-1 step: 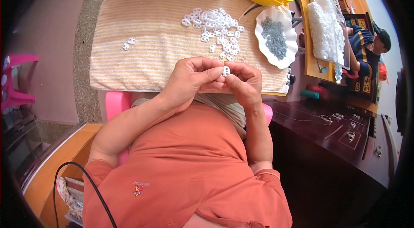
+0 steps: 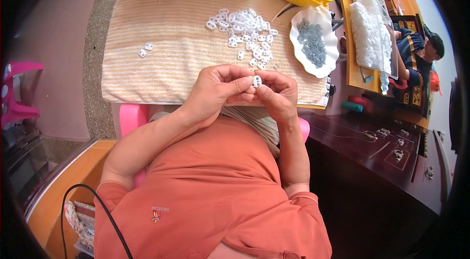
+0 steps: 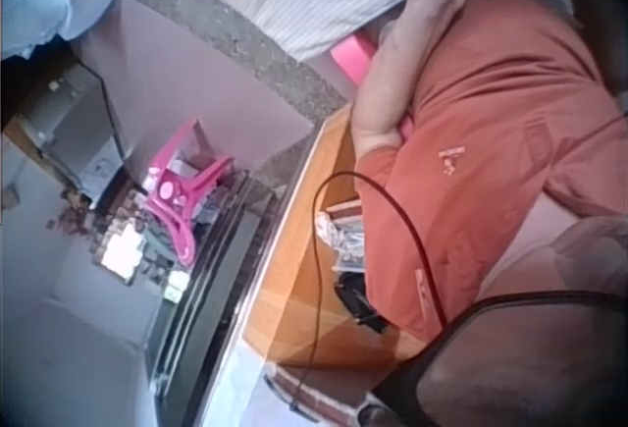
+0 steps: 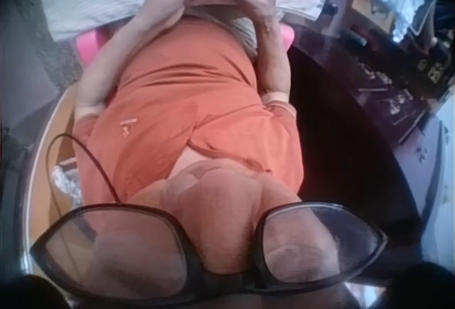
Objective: Sort and inspect small white plastic hardware components at a workbench.
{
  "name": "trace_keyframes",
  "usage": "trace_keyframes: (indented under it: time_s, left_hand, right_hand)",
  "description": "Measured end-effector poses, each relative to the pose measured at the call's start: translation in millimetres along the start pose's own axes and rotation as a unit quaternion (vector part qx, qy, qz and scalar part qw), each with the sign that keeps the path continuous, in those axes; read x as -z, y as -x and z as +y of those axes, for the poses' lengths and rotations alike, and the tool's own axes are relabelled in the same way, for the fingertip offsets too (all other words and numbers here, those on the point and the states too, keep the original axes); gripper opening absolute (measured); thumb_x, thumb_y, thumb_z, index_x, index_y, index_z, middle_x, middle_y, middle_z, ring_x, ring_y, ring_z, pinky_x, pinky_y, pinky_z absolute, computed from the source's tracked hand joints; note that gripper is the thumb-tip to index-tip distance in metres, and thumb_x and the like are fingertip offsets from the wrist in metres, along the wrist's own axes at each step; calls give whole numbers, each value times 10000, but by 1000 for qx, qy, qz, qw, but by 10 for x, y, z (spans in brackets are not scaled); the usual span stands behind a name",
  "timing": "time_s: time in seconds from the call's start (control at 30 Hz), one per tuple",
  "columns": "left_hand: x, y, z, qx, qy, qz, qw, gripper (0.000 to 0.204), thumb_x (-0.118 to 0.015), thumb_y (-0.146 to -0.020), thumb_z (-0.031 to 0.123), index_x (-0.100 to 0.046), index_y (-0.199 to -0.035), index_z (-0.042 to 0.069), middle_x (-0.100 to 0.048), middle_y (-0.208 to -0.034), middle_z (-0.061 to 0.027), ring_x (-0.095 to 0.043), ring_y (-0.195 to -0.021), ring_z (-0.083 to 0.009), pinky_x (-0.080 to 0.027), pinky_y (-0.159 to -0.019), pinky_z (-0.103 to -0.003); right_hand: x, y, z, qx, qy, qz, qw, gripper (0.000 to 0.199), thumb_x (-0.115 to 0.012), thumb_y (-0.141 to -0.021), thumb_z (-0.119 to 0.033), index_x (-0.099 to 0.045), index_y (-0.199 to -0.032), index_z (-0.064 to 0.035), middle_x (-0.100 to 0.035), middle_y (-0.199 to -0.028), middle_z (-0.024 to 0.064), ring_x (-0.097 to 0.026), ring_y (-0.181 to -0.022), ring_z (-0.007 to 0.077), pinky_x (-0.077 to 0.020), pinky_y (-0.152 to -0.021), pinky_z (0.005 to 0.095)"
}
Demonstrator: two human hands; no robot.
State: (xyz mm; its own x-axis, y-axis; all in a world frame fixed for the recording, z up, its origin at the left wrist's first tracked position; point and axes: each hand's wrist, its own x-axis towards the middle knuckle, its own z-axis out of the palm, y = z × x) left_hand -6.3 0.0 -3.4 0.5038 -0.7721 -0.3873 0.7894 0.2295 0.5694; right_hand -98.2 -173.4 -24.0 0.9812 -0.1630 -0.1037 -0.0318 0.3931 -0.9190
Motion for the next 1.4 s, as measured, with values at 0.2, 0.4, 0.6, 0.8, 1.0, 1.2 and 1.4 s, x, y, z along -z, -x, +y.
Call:
trace_keyframes:
  time_s: [0.2, 0.4, 0.6, 0.8, 1.0, 1.2, 1.4]
  left_hand:
    - [12, -24, 0, 11, 25, -10, 1000, 134, -637, -898, 76, -617, -1008, 2, -661, -860, -70, -647, -761, -120, -571, -714, -251]
    - [30, -62, -2, 37, 47, -17, 998, 107, -622, -909, 77, -602, -992, 13, -657, -886, -77, -653, -776, -133, -574, -700, -240]
    - [69, -81, -4, 52, 62, -46, 996, 147, -647, -903, 119, -618, -1002, 15, -647, -902, -58, -648, -814, -124, -568, -714, -236]
    - [76, -80, -2, 55, 71, -52, 995, 149, -640, -909, 124, -602, -1018, 30, -649, -900, -52, -649, -815, -121, -559, -697, -240]
    - [79, -95, -26, 54, 86, -79, 992, 104, -629, -916, 119, -562, -953, 50, -640, -872, -36, -642, -797, -107, -554, -680, -239]
    - [84, -92, -71, 44, 100, -89, 990, 93, -629, -913, 105, -561, -943, 48, -638, -865, -36, -639, -787, -104, -552, -665, -236]
    - [75, -75, -91, 43, 105, -84, 990, 98, -637, -909, 106, -565, -940, 47, -633, -847, -36, -630, -768, -105, -549, -671, -237]
  right_hand:
    - [6, 8, -19, 13, -3, -15, 1000, 298, -620, -864, 57, -579, -1159, 77, -670, -993, 162, -676, -838, 193, -592, -730, 298]
    - [-69, -3, -61, 19, -17, -3, 1000, 297, -623, -869, 43, -582, -1161, 79, -649, -1011, 146, -661, -887, 183, -582, -739, 288]
    - [-28, -43, -39, 61, -4, -33, 998, 290, -654, -852, 30, -604, -1132, 84, -629, -958, 113, -645, -879, 171, -550, -769, 271]
    - [-91, -45, -82, 75, 37, -22, 996, 282, -680, -836, 14, -624, -1105, 76, -608, -928, 113, -652, -825, 169, -537, -729, 239]
    - [-107, -24, -103, 92, 66, -13, 993, 273, -694, -828, 2, -634, -1086, 70, -602, -914, 108, -649, -788, 154, -512, -685, 220]
    - [-181, 7, -141, 80, 92, 20, 992, 329, -756, -796, -89, -652, -1078, 44, -599, -882, 62, -527, -741, 98, -408, -652, 207]
    - [-172, 17, -134, 81, 101, 4, 992, 253, -694, -813, 26, -651, -1060, 53, -606, -894, 86, -605, -783, 119, -468, -706, 221]
